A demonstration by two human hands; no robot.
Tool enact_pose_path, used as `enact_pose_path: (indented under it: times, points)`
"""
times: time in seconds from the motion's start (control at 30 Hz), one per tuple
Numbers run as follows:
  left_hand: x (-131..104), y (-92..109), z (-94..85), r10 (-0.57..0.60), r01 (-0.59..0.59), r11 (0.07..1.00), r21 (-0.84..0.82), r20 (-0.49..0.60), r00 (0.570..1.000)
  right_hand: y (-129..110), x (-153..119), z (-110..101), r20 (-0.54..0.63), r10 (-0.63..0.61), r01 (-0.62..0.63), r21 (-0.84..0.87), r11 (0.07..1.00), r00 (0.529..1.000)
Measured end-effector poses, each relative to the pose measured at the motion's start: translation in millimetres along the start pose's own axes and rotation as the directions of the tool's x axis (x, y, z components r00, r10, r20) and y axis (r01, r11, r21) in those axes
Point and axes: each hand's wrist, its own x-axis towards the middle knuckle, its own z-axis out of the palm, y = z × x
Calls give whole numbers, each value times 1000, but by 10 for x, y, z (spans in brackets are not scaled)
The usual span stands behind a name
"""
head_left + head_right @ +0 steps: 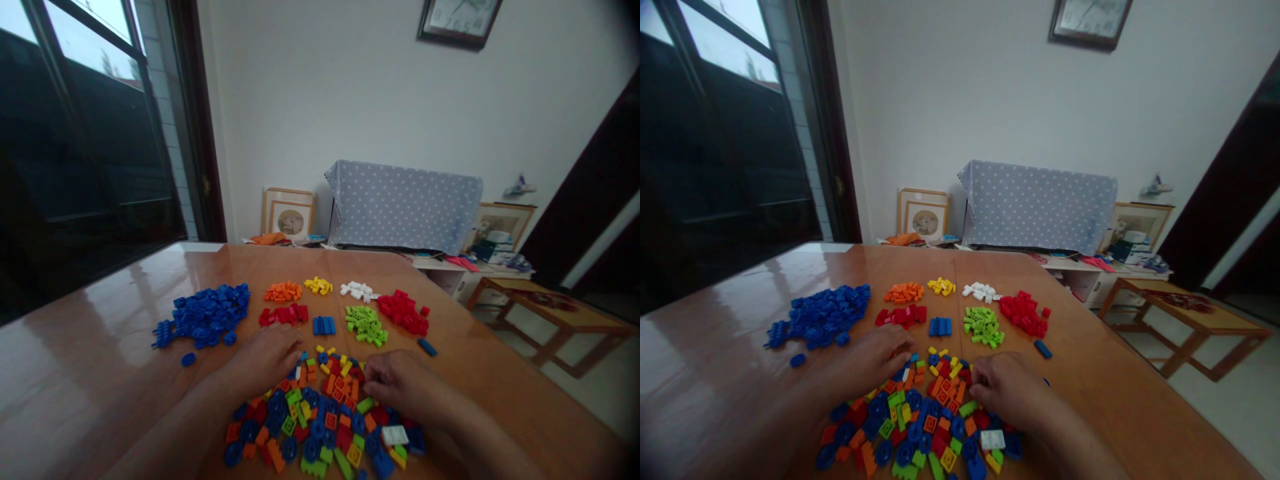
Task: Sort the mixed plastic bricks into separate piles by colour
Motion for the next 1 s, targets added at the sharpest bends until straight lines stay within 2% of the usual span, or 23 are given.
enact_pose_path:
  times: [0.07,0.23,0.4,0.73,1.0]
  points:
    - [0,2,-2,-1,1,1000,2,-3,1000,6,7,-7,-24,4,-5,-12,1000,1000]
    - [-2,9,-4,-1,1,1000,2,-5,1000,6,-45,-22,95,-34,25,86,996,995]
    - [-6,16,-14,-7,6,1000,-5,-10,1000,7,-72,-12,138,-17,3,96,995,990]
    - [-5,-8,4,1,-1,1000,-14,-13,1000,-23,-13,-17,30,-3,4,-11,1000,1000]
    - [-4,-5,7,-6,6,1000,-15,-1,1000,-71,-22,-39,43,-17,17,-9,1000,999]
